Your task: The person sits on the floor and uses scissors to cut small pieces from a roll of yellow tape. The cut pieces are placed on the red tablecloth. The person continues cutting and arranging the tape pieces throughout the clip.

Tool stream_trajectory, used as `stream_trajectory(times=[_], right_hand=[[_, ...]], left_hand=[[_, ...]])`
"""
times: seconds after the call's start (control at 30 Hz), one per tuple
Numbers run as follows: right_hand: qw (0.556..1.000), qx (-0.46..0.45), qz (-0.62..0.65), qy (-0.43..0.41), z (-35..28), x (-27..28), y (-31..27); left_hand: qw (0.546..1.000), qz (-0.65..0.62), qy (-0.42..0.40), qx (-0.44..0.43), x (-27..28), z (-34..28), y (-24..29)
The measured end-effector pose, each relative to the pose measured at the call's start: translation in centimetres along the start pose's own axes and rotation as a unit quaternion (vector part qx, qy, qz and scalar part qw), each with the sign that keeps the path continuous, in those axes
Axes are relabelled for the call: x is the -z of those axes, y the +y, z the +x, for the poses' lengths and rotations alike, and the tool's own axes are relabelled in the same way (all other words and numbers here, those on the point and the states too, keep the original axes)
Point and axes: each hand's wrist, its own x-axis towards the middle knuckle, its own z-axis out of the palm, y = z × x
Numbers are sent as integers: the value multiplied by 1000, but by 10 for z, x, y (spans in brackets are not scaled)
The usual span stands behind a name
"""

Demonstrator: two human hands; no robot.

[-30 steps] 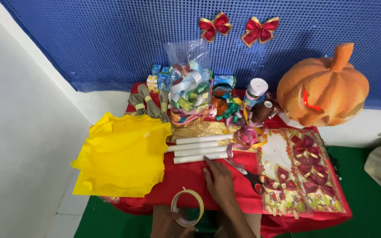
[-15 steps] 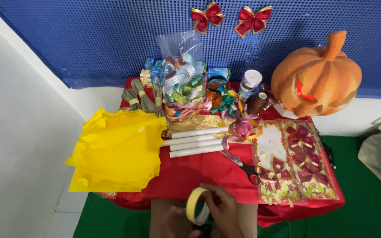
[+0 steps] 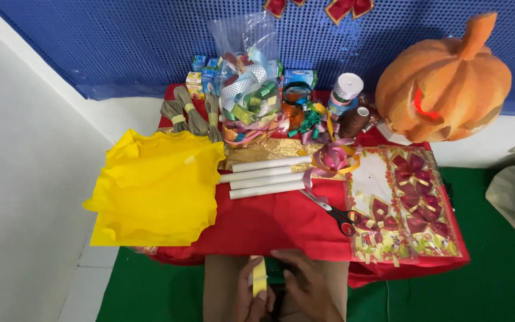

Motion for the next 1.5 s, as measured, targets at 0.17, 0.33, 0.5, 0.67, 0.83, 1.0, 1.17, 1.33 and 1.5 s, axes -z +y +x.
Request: stream_trajectory(times=[0.17, 0.33, 0.5, 0.67, 0.83, 1.0, 1.17, 1.33, 1.5], right_hand=[[996, 47, -72, -32, -13, 7, -16], [985, 74, -152, -46, -10, 0, -16], [982, 86, -150, -80, -1, 0, -16], [979, 78, -150, -113, 6, 2, -18], [967, 52, -199, -149, 9, -1, -19], [963, 16, -208, -171, 9, -2, -15], [958, 4, -221, -185, 8, -2, -17], [956, 21, -224, -191, 7, -6, -12], [956, -14, -223, -191, 5, -6, -23]], left_hand=[[992, -91, -82, -29, 11, -4, -36], [981, 100, -88, 139, 6, -7, 22], [982, 60, -117, 136, 5, -7, 26], [972, 48, -140, 180, 6, -4, 35], [974, 58, -148, 159, 8, -1, 23], [976, 86, -120, 158, 0, -3, 42], [978, 86, -75, 177, 4, -3, 13], [973, 118, -31, 195, 10, -3, -5], [974, 163, 5, 154, 11, -8, -9]])
